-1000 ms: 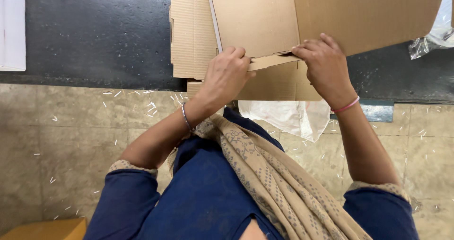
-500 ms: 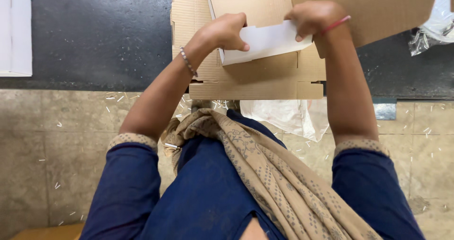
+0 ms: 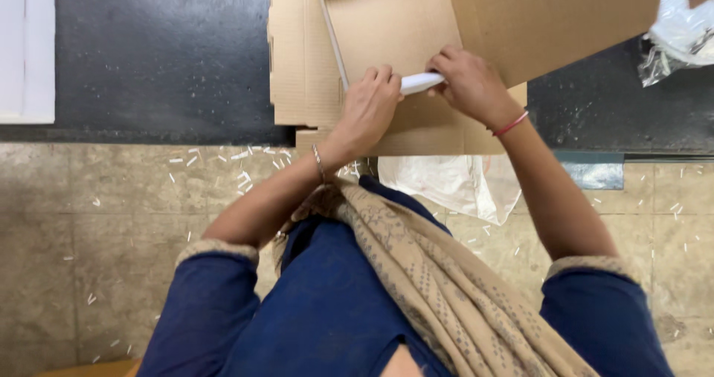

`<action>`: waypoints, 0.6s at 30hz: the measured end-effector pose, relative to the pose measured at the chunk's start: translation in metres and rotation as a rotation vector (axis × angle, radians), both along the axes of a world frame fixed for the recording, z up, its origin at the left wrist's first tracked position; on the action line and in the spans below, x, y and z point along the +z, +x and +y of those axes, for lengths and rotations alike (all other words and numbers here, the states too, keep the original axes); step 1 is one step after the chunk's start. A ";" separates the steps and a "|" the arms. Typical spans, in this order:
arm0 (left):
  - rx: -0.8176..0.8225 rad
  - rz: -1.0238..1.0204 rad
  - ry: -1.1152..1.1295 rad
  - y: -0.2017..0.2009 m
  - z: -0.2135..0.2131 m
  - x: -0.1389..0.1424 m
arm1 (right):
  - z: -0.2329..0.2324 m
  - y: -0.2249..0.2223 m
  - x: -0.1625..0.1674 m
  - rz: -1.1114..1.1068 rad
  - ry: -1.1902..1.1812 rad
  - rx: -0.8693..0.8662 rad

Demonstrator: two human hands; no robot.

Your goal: The person assembles flat cardboard boxes by folding and interlocking the flaps. They place a plastic-wrapped circular object into each box, close the lid, and stack the finished boxes on the table.

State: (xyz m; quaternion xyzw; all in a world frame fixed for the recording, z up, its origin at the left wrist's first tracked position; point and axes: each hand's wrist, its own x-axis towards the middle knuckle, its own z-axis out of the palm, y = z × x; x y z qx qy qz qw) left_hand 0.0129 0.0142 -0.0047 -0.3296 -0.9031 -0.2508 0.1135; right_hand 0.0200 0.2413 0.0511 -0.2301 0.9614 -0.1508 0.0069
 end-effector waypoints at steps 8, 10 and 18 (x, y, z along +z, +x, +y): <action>0.063 -0.027 -0.026 0.002 0.004 0.011 | -0.002 -0.001 -0.007 0.121 -0.012 -0.019; 0.072 -0.177 -0.089 0.000 0.008 0.016 | 0.001 -0.006 -0.006 0.000 0.024 -0.032; -0.116 -0.314 0.098 0.014 0.041 0.049 | 0.047 -0.004 -0.019 0.458 -0.092 -0.117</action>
